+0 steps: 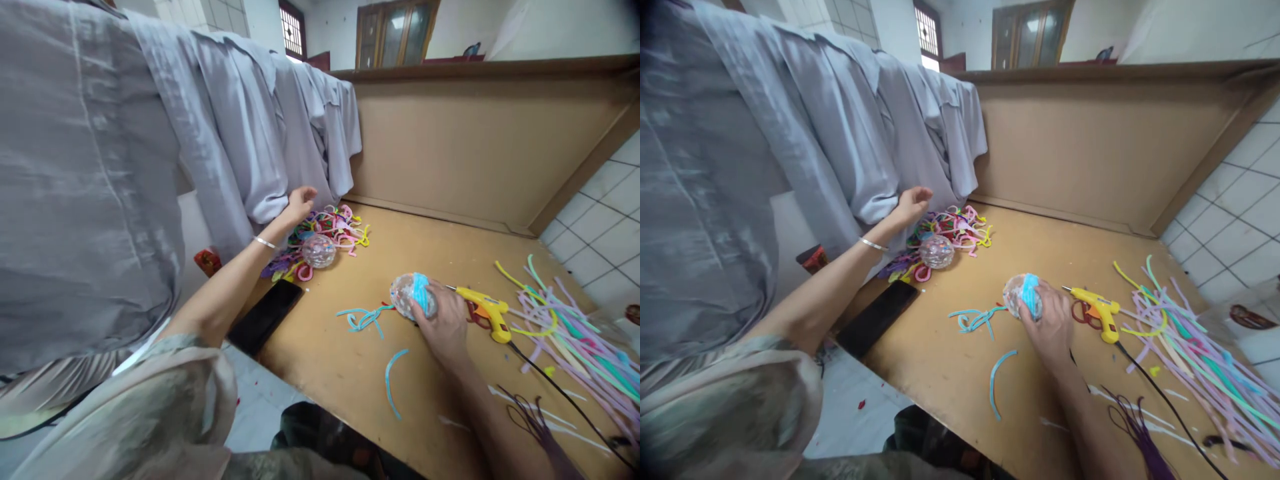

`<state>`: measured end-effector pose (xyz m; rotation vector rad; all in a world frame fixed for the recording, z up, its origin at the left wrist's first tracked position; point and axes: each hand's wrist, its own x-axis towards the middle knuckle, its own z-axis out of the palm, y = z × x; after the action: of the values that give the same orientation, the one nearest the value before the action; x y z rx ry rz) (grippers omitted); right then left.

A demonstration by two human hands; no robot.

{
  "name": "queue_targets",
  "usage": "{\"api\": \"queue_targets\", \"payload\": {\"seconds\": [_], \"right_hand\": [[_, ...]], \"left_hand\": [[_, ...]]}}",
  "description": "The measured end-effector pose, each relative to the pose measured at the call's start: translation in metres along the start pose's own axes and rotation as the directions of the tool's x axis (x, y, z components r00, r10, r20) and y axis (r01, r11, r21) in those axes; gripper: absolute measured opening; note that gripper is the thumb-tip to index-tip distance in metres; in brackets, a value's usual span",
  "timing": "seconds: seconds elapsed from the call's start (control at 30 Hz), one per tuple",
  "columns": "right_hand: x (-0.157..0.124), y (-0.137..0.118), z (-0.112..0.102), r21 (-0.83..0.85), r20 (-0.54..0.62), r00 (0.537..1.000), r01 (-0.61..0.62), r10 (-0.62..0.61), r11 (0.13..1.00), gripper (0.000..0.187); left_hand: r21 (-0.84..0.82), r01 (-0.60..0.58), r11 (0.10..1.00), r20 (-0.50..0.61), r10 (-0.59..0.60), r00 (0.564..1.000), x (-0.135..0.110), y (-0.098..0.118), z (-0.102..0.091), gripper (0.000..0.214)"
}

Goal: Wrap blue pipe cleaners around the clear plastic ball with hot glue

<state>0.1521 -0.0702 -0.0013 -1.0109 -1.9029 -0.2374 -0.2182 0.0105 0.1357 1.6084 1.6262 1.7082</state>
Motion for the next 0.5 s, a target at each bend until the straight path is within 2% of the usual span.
{"api": "queue_targets", "payload": {"seconds": [0.03,0.07,0.13,0.23,0.27,0.3,0.33,0.4,0.5], "right_hand": [[0.0,0.0,0.0,0.007,0.006,1.0,-0.003,0.003,1.0,0.033],[0.001,-0.001,0.001,0.014,0.011,1.0,-0.004,0.004,1.0,0.032],[0.001,-0.001,0.002,0.021,0.013,1.0,-0.017,0.016,1.0,0.033],[0.001,-0.001,0.001,0.023,0.006,0.997,-0.072,0.072,0.997,0.035],[0.0,-0.002,0.001,0.03,0.007,0.996,-0.088,0.088,0.996,0.035],[0.0,-0.003,0.0,0.042,0.01,0.996,-0.093,0.093,0.995,0.036],[-0.001,-0.003,-0.001,0.053,0.011,0.996,-0.089,0.089,0.995,0.036],[-0.002,-0.004,-0.003,0.056,0.017,0.996,-0.087,0.086,0.995,0.033],[-0.002,-0.005,-0.002,0.051,0.03,0.994,-0.102,0.101,0.993,0.033]], "left_hand": [[0.001,-0.016,1.0,0.038,0.016,0.999,-0.008,0.007,0.001,0.019],[-0.007,-0.069,0.998,0.157,0.069,0.985,-0.019,0.015,0.005,0.021],[-0.078,-0.171,0.982,0.363,0.188,0.913,-0.049,0.032,0.02,0.029],[-0.116,-0.397,0.91,0.59,0.385,0.71,-0.098,0.052,0.057,0.065],[-0.104,-0.452,0.886,0.646,0.406,0.647,-0.112,0.054,0.07,0.079],[-0.079,-0.478,0.875,0.685,0.396,0.611,-0.124,0.053,0.083,0.09],[-0.041,-0.48,0.877,0.711,0.363,0.602,-0.134,0.05,0.095,0.099],[0.04,-0.455,0.889,0.737,0.282,0.615,-0.147,0.04,0.115,0.112],[0.045,-0.436,0.899,0.732,0.267,0.627,-0.155,0.023,0.137,0.113]]}}
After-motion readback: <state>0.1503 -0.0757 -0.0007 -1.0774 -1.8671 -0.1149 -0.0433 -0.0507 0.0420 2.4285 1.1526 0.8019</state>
